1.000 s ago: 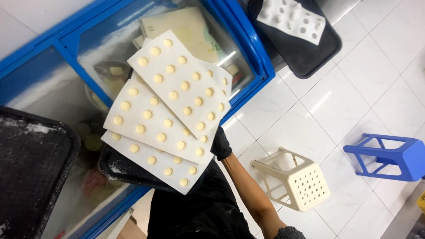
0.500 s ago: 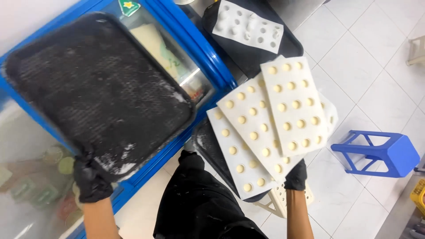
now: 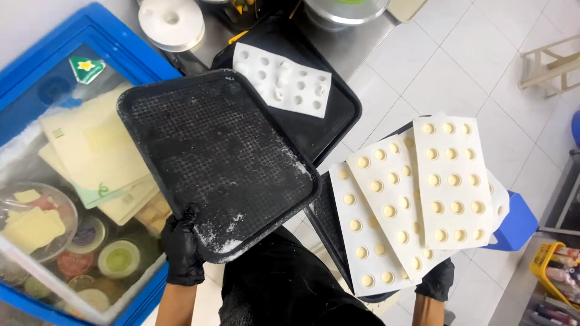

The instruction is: Unmold small confectionery items from silicone molds into a bowl and retrieve more trays from the freezer.

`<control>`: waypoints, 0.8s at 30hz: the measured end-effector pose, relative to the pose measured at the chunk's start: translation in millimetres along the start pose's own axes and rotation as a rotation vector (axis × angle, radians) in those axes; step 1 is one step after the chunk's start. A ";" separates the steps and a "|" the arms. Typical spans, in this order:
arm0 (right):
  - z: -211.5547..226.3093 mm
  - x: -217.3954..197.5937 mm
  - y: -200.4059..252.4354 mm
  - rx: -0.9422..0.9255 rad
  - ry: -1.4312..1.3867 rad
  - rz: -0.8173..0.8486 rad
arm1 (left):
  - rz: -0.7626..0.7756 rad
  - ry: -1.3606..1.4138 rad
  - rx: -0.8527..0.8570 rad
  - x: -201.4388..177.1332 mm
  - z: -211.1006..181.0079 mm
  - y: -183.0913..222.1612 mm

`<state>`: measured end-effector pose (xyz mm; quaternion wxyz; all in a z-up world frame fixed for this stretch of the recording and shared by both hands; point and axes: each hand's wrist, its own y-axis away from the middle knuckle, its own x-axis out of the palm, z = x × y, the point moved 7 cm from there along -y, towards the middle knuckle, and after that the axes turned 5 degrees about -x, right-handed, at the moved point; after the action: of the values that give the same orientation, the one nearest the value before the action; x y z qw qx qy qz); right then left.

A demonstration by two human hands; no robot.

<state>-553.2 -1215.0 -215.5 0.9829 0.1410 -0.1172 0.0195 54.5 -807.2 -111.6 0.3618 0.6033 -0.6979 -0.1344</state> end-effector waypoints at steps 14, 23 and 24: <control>0.7 42.8 -255.8 0.123 -0.096 0.161 | -0.528 -0.637 0.202 44.5 -23.4 88.0; 69.3 149.0 -457.1 0.189 -0.086 0.435 | -0.671 -0.485 0.307 135.8 80.6 98.7; 77.1 156.4 -469.1 0.188 -0.081 0.448 | -0.678 -0.474 0.306 141.7 97.1 88.2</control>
<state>-385.0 -1686.0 -234.6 0.9311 0.2031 -0.1823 0.2420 -77.4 -943.7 -76.2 0.0339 0.7973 -0.5360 -0.2754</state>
